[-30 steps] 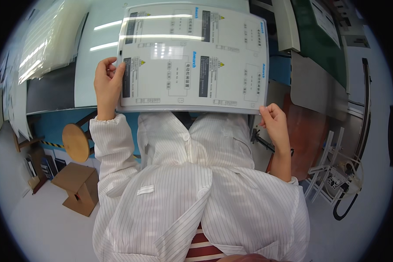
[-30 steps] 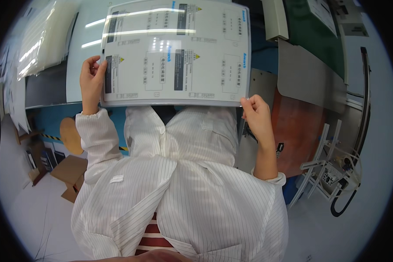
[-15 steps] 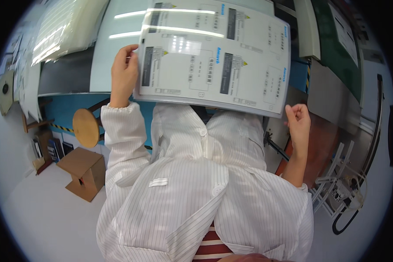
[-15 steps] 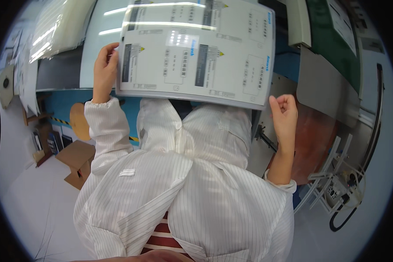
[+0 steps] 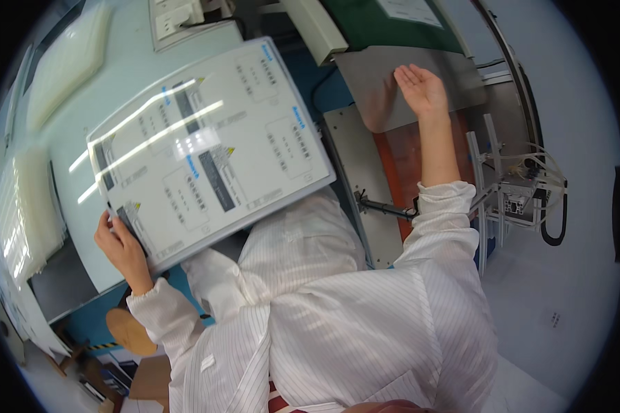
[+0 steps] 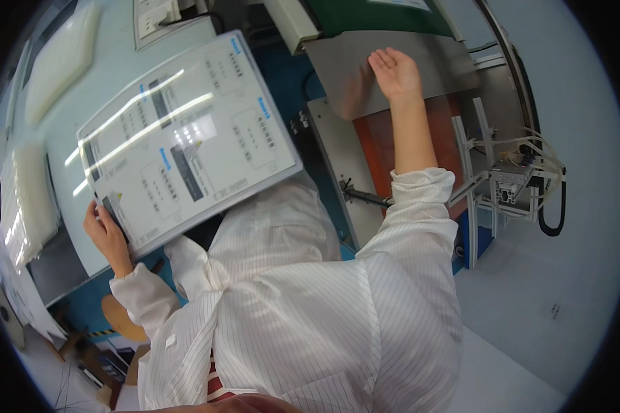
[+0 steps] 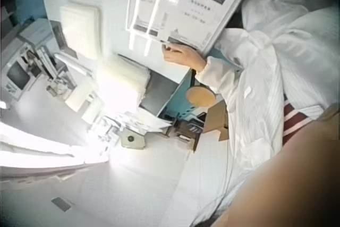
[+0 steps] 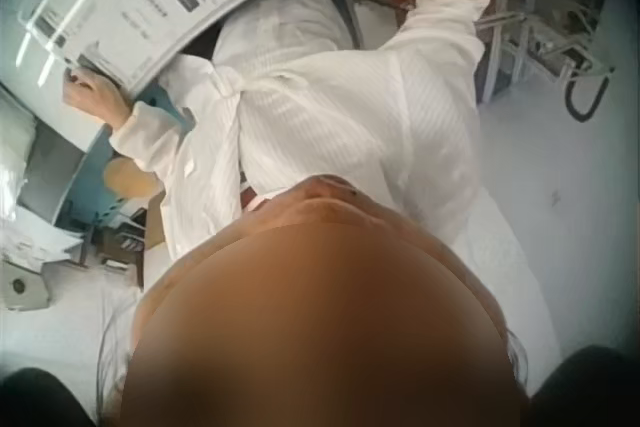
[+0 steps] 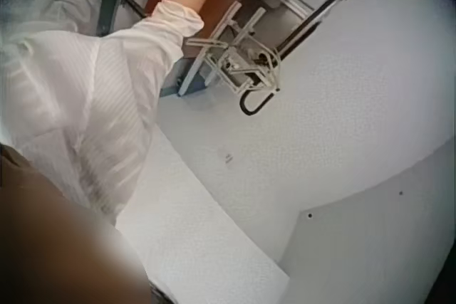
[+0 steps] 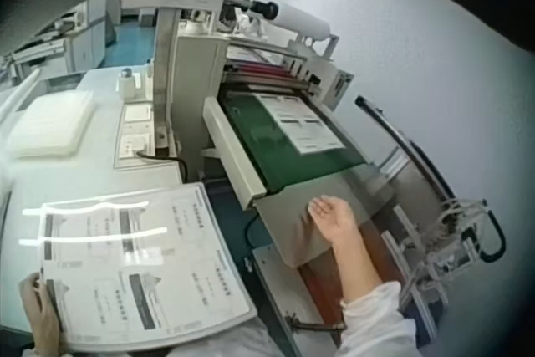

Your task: Inspecting and sorting technical sheets at a manufacturing workstation.

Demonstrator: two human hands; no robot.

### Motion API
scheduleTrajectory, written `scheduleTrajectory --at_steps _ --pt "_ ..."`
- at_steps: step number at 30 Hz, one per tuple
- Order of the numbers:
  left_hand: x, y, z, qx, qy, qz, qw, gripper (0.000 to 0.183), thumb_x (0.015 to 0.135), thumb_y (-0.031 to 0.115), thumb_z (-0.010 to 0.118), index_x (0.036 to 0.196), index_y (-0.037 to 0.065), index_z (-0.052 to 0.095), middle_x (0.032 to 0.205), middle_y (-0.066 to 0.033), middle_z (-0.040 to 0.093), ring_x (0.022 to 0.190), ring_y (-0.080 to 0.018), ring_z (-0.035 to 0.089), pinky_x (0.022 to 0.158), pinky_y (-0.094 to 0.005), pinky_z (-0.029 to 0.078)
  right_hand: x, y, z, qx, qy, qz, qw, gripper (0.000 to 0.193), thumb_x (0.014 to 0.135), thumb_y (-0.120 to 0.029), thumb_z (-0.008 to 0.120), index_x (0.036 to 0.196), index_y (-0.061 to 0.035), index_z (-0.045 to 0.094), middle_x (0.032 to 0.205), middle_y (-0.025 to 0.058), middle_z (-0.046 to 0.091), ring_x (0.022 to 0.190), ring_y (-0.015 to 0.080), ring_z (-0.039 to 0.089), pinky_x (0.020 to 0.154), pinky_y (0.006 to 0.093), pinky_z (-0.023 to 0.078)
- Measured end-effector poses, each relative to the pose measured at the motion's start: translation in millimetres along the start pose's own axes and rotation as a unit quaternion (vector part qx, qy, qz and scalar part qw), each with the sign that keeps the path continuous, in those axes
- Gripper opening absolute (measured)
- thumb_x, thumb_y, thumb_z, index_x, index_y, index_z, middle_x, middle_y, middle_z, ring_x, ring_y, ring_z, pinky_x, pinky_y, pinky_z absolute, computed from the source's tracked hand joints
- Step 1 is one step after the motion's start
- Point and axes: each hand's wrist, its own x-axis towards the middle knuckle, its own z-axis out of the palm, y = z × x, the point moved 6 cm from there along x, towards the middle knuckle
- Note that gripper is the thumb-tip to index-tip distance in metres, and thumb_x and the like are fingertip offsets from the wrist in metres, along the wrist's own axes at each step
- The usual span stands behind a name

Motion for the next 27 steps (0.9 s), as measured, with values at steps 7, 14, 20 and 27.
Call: scheduleTrajectory --at_steps 7,14,20,27 --pt "1 0 1 -0.041 -0.012 -0.037 0.998 0.032 0.098 0.022 0.048 0.12 0.0 0.054 0.101 -0.0101 0.05 0.082 -0.0161 0.047 0.072 -0.0274 0.041 53 -9 -12 0.121 0.052 0.007 0.991 0.053 0.094 -0.008 0.037 0.139 0.0095 0.016 0.147 0.0247 0.017 0.138 0.0364 0.021 0.114 0.0471 0.023" --pt "0 6 0 -0.036 -0.002 -0.038 0.999 0.029 0.097 0.017 0.047 0.119 -0.001 0.054 0.1 -0.0099 0.05 0.078 -0.0157 0.045 0.069 -0.0271 0.04 91 -24 -28 0.188 0.104 -0.004 0.977 0.052 0.094 -0.008 0.036 0.139 0.0082 0.017 0.149 0.025 0.015 0.138 0.037 0.021 0.112 0.0491 0.025" --pt "2 13 -3 -0.042 0.014 -0.035 0.998 0.027 0.097 0.014 0.047 0.117 -0.003 0.054 0.1 -0.0096 0.051 0.075 -0.0155 0.044 0.068 -0.0274 0.04 102 -27 -50 0.15 0.178 0.051 0.971 0.05 0.092 -0.015 0.047 0.132 0.006 0.026 0.129 0.0203 0.038 0.12 0.0305 0.043 0.102 0.0435 0.04" --pt "4 12 -4 -0.045 0.009 -0.035 0.998 0.025 0.096 0.012 0.047 0.115 -0.002 0.054 0.096 -0.0102 0.05 0.075 -0.0171 0.045 0.069 -0.0283 0.041 134 -25 -71 0.03 0.132 -0.034 0.99 0.03 0.093 -0.011 0.05 0.116 0.0073 0.044 0.108 0.0178 0.053 0.097 0.0276 0.058 0.086 0.0398 0.052"
